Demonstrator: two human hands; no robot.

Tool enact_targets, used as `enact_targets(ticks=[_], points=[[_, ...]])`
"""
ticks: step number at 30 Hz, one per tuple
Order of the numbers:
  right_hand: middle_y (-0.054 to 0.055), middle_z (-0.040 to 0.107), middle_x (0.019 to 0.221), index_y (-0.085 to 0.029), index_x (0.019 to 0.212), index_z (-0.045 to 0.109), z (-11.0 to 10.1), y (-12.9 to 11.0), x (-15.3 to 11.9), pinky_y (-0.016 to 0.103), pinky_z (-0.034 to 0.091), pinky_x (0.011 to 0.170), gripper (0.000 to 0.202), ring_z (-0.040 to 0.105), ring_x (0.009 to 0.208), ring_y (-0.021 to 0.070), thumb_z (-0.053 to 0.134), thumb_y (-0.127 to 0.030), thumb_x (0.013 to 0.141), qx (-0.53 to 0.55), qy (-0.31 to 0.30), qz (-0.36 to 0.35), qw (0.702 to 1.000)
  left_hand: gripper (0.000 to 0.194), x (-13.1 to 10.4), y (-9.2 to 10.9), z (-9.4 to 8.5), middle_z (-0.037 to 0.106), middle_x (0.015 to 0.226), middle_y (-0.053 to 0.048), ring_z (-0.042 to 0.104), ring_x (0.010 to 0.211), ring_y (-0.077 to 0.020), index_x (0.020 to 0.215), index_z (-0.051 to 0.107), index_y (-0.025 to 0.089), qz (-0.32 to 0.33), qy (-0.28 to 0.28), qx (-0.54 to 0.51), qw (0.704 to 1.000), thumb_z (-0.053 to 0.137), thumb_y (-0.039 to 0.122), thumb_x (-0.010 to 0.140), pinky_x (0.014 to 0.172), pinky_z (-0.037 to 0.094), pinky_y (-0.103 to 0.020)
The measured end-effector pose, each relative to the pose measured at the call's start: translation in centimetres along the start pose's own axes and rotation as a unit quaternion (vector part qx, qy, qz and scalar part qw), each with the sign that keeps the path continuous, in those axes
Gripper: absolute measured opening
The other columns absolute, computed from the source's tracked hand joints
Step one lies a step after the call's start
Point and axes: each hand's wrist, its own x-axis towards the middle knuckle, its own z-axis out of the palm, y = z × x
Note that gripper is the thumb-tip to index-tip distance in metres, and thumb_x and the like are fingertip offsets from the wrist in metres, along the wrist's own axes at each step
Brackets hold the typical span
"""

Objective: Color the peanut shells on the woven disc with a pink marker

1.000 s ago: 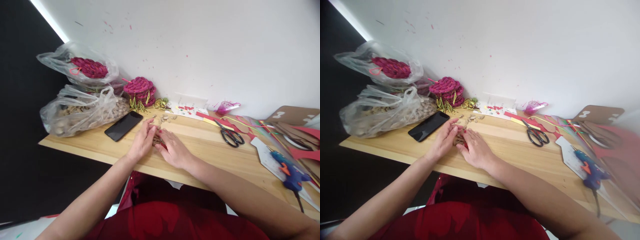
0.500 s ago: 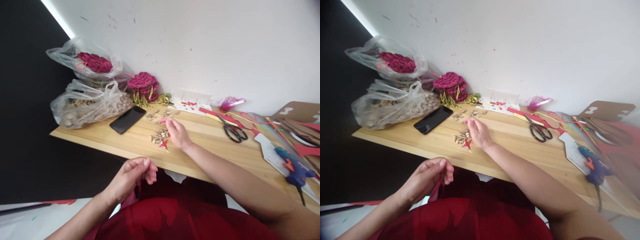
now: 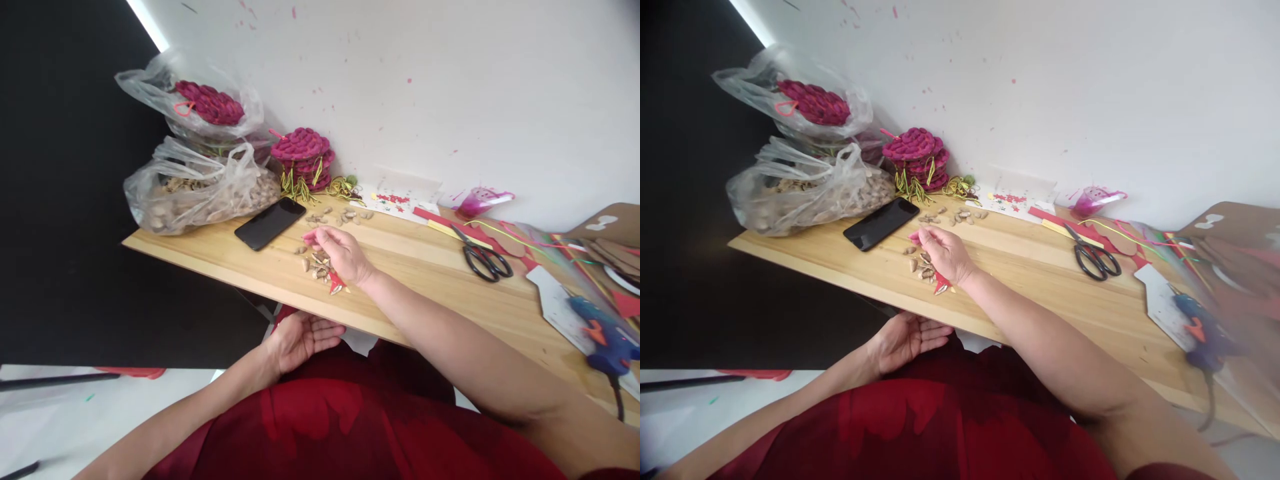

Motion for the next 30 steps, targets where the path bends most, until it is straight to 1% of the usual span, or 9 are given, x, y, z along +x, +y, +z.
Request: enact_targets(ticks=[4, 8, 11, 14, 17, 20, 22, 25, 30], points=[[0.008, 0.078, 0.112, -0.019, 0.108, 0.073, -1.2, -1.2, 0.0, 0.037, 0.058, 0.091, 0.023, 0.073, 0.099, 0.0205, 0.067, -0.035, 0.094, -0.135, -0.021, -0.006, 0.991, 0.034, -0.3, 0.2, -0.9, 0.078, 0.094, -0.021, 0.08, 0.087, -0.0266, 0.1, 0.071, 0.001, 0.017, 0.026, 0.002, 1.0, 0.044, 0.021, 0.106, 0.086, 0.064, -0.038], [0.008, 0.076, 0.109, -0.02, 0.106, 0.072, -1.3, -2.5, -0.4, 0.04, 0.052, 0.093, 0.034, 0.068, 0.105, 0.0249, 0.087, -0.03, 0.076, -0.317, -0.071, -0.056, 0.944, 0.029, 0.0, -0.1, -1.5, 0.077, 0.09, -0.019, 0.079, 0.083, -0.0249, 0.093, 0.072, 0.002, 0.015, 0.037, 0.001, 0.999, 0.051, 0.018, 0.103, 0.084, 0.065, -0.036], [0.005, 0.076, 0.097, -0.021, 0.094, 0.071, -0.3, -2.5, -0.3, 0.038, 0.049, 0.09, 0.024, 0.065, 0.099, 0.024, 0.087, -0.027, 0.077, -0.374, -0.067, -0.049, 0.924, 0.027, 0.4, -0.5, -1.7, 0.076, 0.089, -0.018, 0.079, 0.081, -0.024, 0.09, 0.073, 0.002, 0.017, 0.034, 0.005, 0.999, 0.052, 0.014, 0.102, 0.082, 0.065, -0.035], [0.005, 0.076, 0.087, -0.021, 0.082, 0.067, 0.8, -1.9, 0.5, 0.035, 0.047, 0.083, 0.016, 0.064, 0.09, 0.0222, 0.082, -0.027, 0.084, -0.39, -0.017, -0.028, 0.92, 0.025, 0.7, -0.7, -2.0, 0.076, 0.087, -0.016, 0.078, 0.081, -0.0233, 0.089, 0.073, 0.004, 0.023, 0.03, 0.01, 0.999, 0.053, 0.012, 0.101, 0.081, 0.065, -0.034], [0.004, 0.073, 0.077, -0.021, 0.075, 0.064, 1.1, -1.4, 1.5, 0.034, 0.045, 0.077, 0.021, 0.063, 0.077, 0.0201, 0.076, -0.03, 0.09, -0.409, 0.018, -0.022, 0.912, 0.024, 1.0, -0.8, -2.2, 0.076, 0.086, -0.016, 0.078, 0.079, -0.0226, 0.09, 0.073, 0.004, 0.028, 0.027, 0.012, 0.999, 0.053, 0.012, 0.101, 0.081, 0.065, -0.034], [0.004, 0.072, 0.075, -0.02, 0.074, 0.065, 0.7, -1.2, 2.0, 0.034, 0.045, 0.075, 0.027, 0.063, 0.073, 0.019, 0.066, -0.033, 0.098, -0.393, 0.035, -0.027, 0.918, 0.023, 1.2, -0.9, -2.4, 0.077, 0.088, -0.017, 0.079, 0.081, -0.0232, 0.093, 0.073, 0.004, 0.032, 0.012, 0.008, 0.999, 0.053, 0.014, 0.101, 0.083, 0.065, -0.035], [0.005, 0.073, 0.078, -0.02, 0.075, 0.067, 0.4, -1.0, 1.7, 0.034, 0.046, 0.08, 0.027, 0.064, 0.077, 0.0189, 0.067, -0.034, 0.098, -0.37, 0.027, -0.047, 0.927, 0.024, 1.2, -0.9, -2.3, 0.077, 0.091, -0.018, 0.079, 0.083, -0.0246, 0.095, 0.073, 0.004, 0.028, 0.005, 0.004, 1.0, 0.052, 0.015, 0.101, 0.084, 0.065, -0.036], [0.004, 0.075, 0.085, -0.02, 0.077, 0.072, 0.0, -1.1, 0.6, 0.035, 0.047, 0.089, 0.016, 0.066, 0.087, 0.0194, 0.078, -0.028, 0.089, -0.347, -0.005, -0.078, 0.935, 0.031, 1.1, -0.7, -1.7, 0.078, 0.094, -0.02, 0.08, 0.087, -0.0276, 0.099, 0.073, 0.002, 0.013, 0.009, -0.003, 1.0, 0.046, 0.017, 0.104, 0.086, 0.065, -0.039], [0.003, 0.075, 0.086, -0.021, 0.08, 0.075, -1.2, -1.4, -2.1, 0.035, 0.049, 0.088, 0.006, 0.066, 0.087, 0.0191, 0.076, -0.022, 0.086, -0.28, -0.073, -0.079, 0.954, 0.041, 0.8, -0.1, -0.2, 0.079, 0.096, -0.024, 0.08, 0.085, -0.0287, 0.107, 0.072, -0.002, -0.006, -0.009, -0.01, 1.0, 0.036, 0.017, 0.106, 0.085, 0.065, -0.04]])
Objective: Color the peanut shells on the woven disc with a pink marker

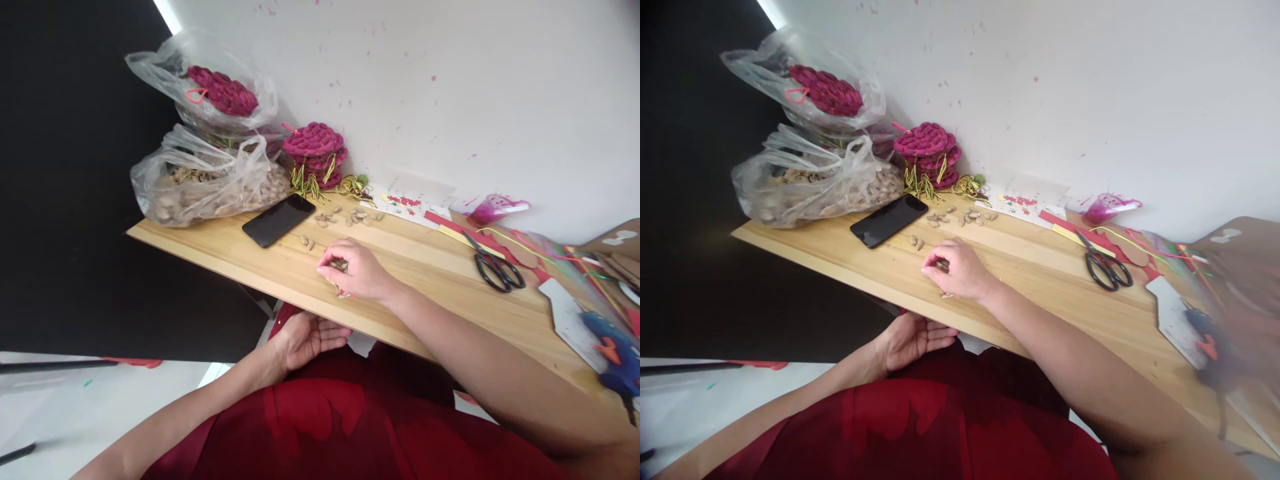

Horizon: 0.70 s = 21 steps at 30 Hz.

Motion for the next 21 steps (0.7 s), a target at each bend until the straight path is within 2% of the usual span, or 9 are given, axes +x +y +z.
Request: enact_targets(ticks=[2, 4, 6, 7, 14, 18, 21], points=[[0.004, 0.077, 0.088, -0.021, 0.084, 0.076, -0.3, 0.4, -0.7, 0.034, 0.051, 0.084, 0.014, 0.068, 0.085, 0.0187, 0.071, -0.032, 0.092, 0.092, 0.012, 0.034, 0.995, 0.043, 0.0, 0.0, 0.5, 0.078, 0.095, -0.025, 0.081, 0.086, -0.0292, 0.109, 0.071, -0.004, -0.01, -0.009, -0.006, 1.0, 0.033, 0.017, 0.106, 0.086, 0.065, -0.04], [0.004, 0.078, 0.092, -0.021, 0.09, 0.076, -0.3, 0.8, -0.9, 0.032, 0.052, 0.082, 0.027, 0.069, 0.086, 0.0182, 0.065, -0.045, 0.097, 0.186, 0.08, 0.08, 0.976, 0.044, 0.1, -0.1, 0.8, 0.078, 0.096, -0.026, 0.081, 0.086, -0.0303, 0.111, 0.07, -0.004, -0.014, -0.014, -0.018, 1.0, 0.032, 0.018, 0.106, 0.086, 0.064, -0.042], [0.004, 0.078, 0.094, -0.021, 0.093, 0.076, 0.0, 1.0, -0.7, 0.031, 0.052, 0.083, 0.035, 0.069, 0.088, 0.0177, 0.064, -0.054, 0.096, 0.233, 0.134, 0.095, 0.959, 0.044, 0.4, -0.4, 1.0, 0.078, 0.097, -0.025, 0.08, 0.085, -0.0312, 0.115, 0.069, -0.003, -0.01, -0.018, -0.032, 0.999, 0.033, 0.021, 0.107, 0.087, 0.064, -0.044], [0.004, 0.078, 0.093, -0.021, 0.092, 0.077, 0.3, 0.9, -0.6, 0.031, 0.052, 0.082, 0.038, 0.069, 0.087, 0.0174, 0.065, -0.057, 0.096, 0.238, 0.135, 0.092, 0.957, 0.044, 0.5, -0.5, 1.1, 0.078, 0.097, -0.025, 0.08, 0.085, -0.0314, 0.117, 0.069, -0.002, -0.009, -0.02, -0.038, 0.999, 0.033, 0.022, 0.107, 0.088, 0.063, -0.045], [0.003, 0.072, 0.068, -0.018, 0.069, 0.075, 1.9, -1.9, -0.7, 0.027, 0.049, 0.068, 0.06, 0.062, 0.064, 0.0127, 0.059, -0.07, 0.094, 0.268, -0.013, 0.081, 0.96, 0.047, 0.5, -0.7, 1.0, 0.078, 0.096, -0.022, 0.08, 0.088, -0.0339, 0.116, 0.069, 0.003, -0.011, -0.043, -0.057, 0.997, 0.032, 0.032, 0.109, 0.094, 0.059, -0.053], [0.002, 0.067, 0.058, -0.017, 0.065, 0.075, 2.1, -2.6, -1.4, 0.025, 0.046, 0.058, 0.062, 0.06, 0.055, 0.0112, 0.061, -0.07, 0.093, 0.279, -0.069, 0.082, 0.954, 0.051, -0.1, -0.4, 1.0, 0.078, 0.099, -0.023, 0.079, 0.091, -0.0342, 0.114, 0.069, 0.003, -0.014, -0.03, -0.057, 0.998, 0.029, 0.034, 0.11, 0.096, 0.058, -0.054], [0.001, 0.066, 0.054, -0.016, 0.063, 0.075, 2.2, -3.1, -2.0, 0.023, 0.043, 0.052, 0.059, 0.058, 0.05, 0.0103, 0.065, -0.067, 0.092, 0.278, -0.095, 0.081, 0.952, 0.046, -0.7, -0.4, 1.4, 0.077, 0.101, -0.021, 0.078, 0.091, -0.0321, 0.118, 0.069, 0.006, 0.005, -0.04, -0.051, 0.998, 0.032, 0.032, 0.11, 0.096, 0.059, -0.053]])
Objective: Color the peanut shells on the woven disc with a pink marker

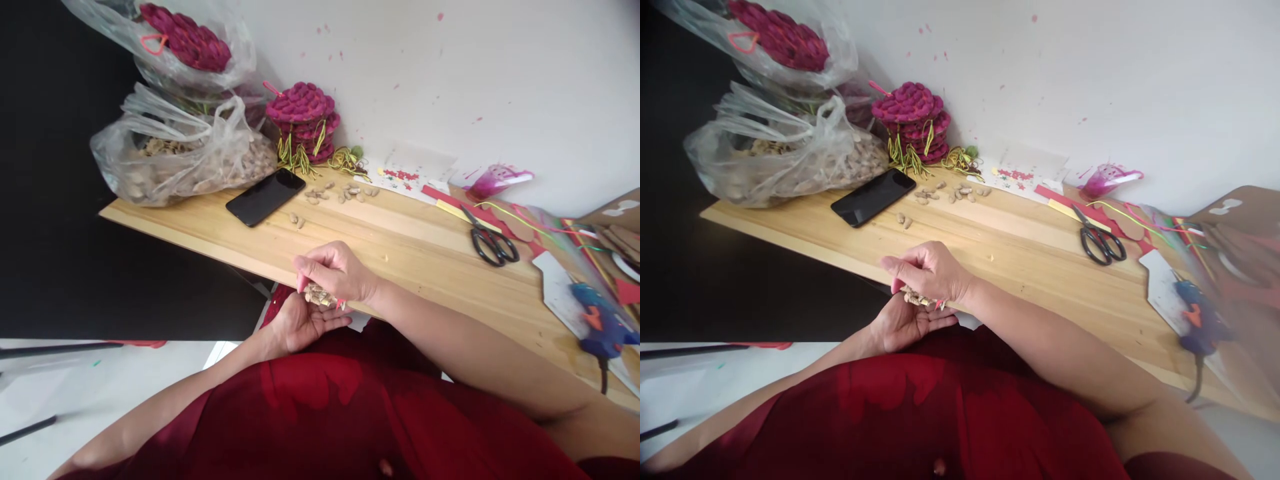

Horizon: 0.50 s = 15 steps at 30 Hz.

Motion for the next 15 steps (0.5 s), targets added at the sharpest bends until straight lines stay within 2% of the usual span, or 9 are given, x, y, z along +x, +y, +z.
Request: enact_targets(ticks=[4, 6, 11, 15], points=[[-0.001, 0.062, 0.049, -0.018, 0.063, 0.075, 0.8, -0.4, -0.8, 0.021, 0.04, 0.049, 0.054, 0.056, 0.047, 0.0096, 0.067, -0.062, 0.093, -0.01, -0.022, 0.016, 1.0, 0.036, -0.9, 0.0, 0.7, 0.076, 0.097, -0.017, 0.076, 0.086, -0.0286, 0.11, 0.071, 0.007, 0.034, -0.013, 0.02, 0.999, 0.046, 0.033, 0.107, 0.093, 0.06, -0.051], [0.0, 0.066, 0.052, -0.019, 0.063, 0.075, 1.1, -0.6, -1.2, 0.021, 0.043, 0.05, 0.054, 0.059, 0.049, 0.0099, 0.067, -0.061, 0.094, -0.011, -0.031, 0.012, 0.999, 0.032, -1.2, 0.1, 1.1, 0.076, 0.091, -0.014, 0.076, 0.086, -0.0274, 0.105, 0.072, 0.007, 0.046, -0.015, 0.029, 0.998, 0.049, 0.03, 0.107, 0.093, 0.061, -0.047], [0.001, 0.072, 0.06, -0.02, 0.061, 0.074, 1.6, -0.7, -1.6, 0.023, 0.049, 0.059, 0.056, 0.066, 0.058, 0.0121, 0.066, -0.064, 0.093, -0.021, -0.051, -0.026, 0.998, 0.028, -1.4, -0.1, 1.4, 0.074, 0.08, -0.01, 0.077, 0.096, -0.0291, 0.111, 0.073, 0.011, 0.067, -0.001, 0.014, 0.998, 0.048, 0.022, 0.105, 0.087, 0.063, -0.038], [0.003, 0.073, 0.064, -0.019, 0.062, 0.074, 1.9, -0.7, -1.8, 0.027, 0.052, 0.064, 0.056, 0.068, 0.062, 0.0137, 0.065, -0.064, 0.094, 0.002, -0.079, -0.031, 0.996, 0.035, -1.0, -0.7, 0.4, 0.068, 0.065, -0.004, 0.078, 0.09, -0.0241, 0.112, 0.073, 0.014, 0.06, 0.023, -0.012, 0.998, 0.04, 0.013, 0.103, 0.084, 0.064, -0.031]])
